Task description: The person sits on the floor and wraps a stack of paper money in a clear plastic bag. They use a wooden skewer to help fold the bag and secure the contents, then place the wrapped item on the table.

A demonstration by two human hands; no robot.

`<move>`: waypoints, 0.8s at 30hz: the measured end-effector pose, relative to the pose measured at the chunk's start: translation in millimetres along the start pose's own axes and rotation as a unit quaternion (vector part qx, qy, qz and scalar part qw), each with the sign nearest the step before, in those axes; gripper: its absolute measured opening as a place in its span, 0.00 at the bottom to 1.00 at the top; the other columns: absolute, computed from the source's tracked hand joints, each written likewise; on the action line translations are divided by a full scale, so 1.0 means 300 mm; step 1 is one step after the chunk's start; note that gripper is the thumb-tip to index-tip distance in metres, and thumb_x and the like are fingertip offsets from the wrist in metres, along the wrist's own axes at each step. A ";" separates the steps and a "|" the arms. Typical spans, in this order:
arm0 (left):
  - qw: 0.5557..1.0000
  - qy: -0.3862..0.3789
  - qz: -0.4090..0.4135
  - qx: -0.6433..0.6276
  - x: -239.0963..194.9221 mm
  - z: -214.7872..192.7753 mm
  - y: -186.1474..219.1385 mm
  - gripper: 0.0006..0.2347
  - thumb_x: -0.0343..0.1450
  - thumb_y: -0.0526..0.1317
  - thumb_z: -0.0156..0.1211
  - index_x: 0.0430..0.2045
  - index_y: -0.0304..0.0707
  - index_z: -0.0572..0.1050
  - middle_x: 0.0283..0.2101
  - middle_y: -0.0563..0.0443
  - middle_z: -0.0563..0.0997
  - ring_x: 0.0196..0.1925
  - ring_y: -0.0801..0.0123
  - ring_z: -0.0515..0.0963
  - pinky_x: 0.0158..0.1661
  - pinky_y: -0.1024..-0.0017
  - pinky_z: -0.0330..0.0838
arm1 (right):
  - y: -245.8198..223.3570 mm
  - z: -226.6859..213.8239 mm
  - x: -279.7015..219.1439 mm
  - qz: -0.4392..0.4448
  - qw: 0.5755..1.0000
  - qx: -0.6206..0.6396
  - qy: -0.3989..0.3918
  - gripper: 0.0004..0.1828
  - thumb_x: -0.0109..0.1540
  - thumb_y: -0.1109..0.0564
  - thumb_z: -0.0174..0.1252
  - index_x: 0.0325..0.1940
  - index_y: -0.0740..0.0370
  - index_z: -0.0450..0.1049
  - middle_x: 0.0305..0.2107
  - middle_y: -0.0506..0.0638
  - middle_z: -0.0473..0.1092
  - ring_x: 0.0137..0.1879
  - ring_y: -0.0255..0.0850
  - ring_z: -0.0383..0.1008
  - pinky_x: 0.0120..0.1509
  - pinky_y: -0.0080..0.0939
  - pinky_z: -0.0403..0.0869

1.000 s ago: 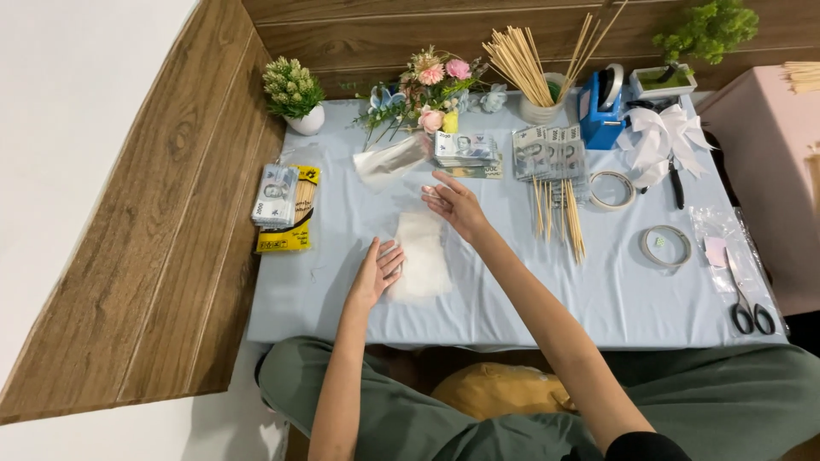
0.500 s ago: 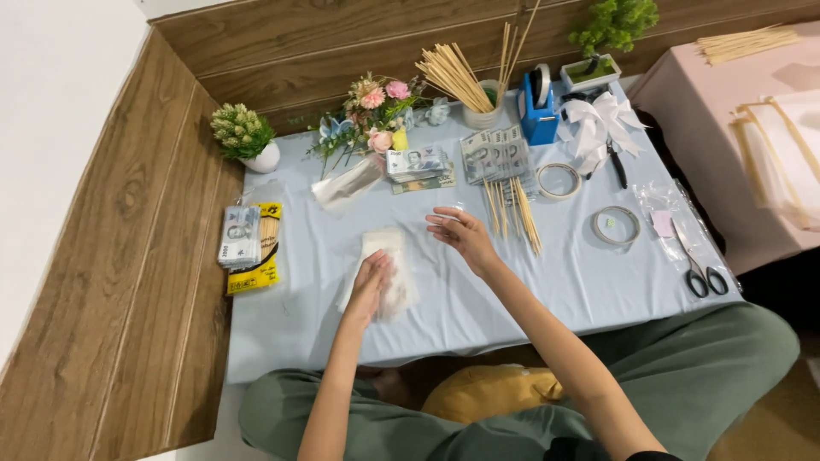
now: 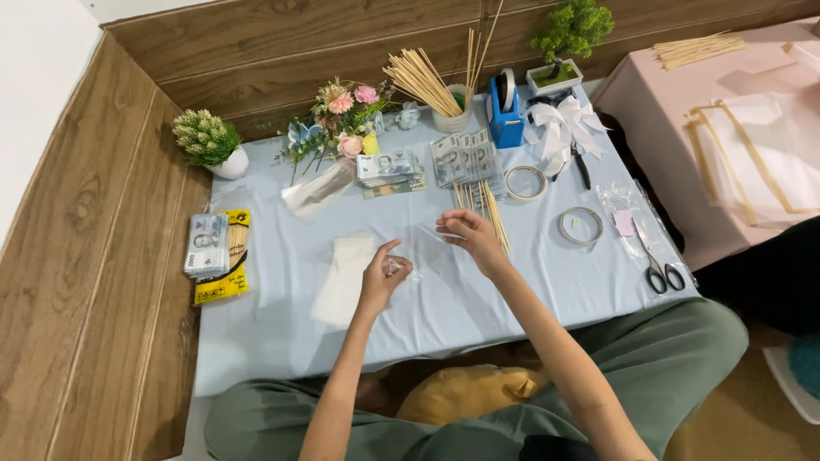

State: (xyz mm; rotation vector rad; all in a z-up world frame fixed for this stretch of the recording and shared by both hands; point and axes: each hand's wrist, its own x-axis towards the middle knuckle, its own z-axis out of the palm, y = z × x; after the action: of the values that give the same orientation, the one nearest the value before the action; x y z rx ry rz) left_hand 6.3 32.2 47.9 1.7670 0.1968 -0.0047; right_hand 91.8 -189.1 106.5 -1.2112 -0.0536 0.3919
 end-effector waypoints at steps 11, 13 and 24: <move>0.998 -0.033 -0.009 -0.045 -0.001 -0.215 0.118 0.26 0.67 0.35 0.67 0.62 0.50 0.71 0.40 0.49 0.85 0.33 0.74 0.82 0.36 0.79 0.79 | 0.053 -0.033 0.029 -0.023 0.982 -0.185 -0.007 0.05 0.61 0.64 0.62 0.42 0.64 0.78 0.29 0.54 0.76 0.39 0.40 0.79 0.43 0.36 0.80; 0.988 -0.005 -0.001 -0.154 0.009 -0.230 0.093 0.24 0.69 0.35 0.64 0.62 0.44 0.70 0.42 0.47 0.84 0.36 0.75 0.82 0.38 0.80 0.79 | 0.030 -0.002 0.016 -0.020 0.987 -0.156 0.001 0.05 0.62 0.63 0.63 0.42 0.63 0.78 0.29 0.52 0.76 0.38 0.38 0.78 0.43 0.34 0.80; 0.920 0.071 0.015 -0.384 0.084 0.218 -0.055 0.24 0.73 0.37 0.64 0.64 0.31 0.65 0.65 0.37 0.72 0.67 0.58 0.72 0.63 0.69 0.67 | 0.237 0.001 0.039 -0.015 0.990 -0.133 0.051 0.07 0.63 0.61 0.61 0.45 0.64 0.74 0.31 0.55 0.78 0.38 0.40 0.80 0.41 0.34 0.79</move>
State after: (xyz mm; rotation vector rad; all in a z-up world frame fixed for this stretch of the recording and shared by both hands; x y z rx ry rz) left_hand 35.6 -24.9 15.6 0.9815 0.2370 0.1996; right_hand 83.7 -164.3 39.4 -1.4909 -0.0358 0.3022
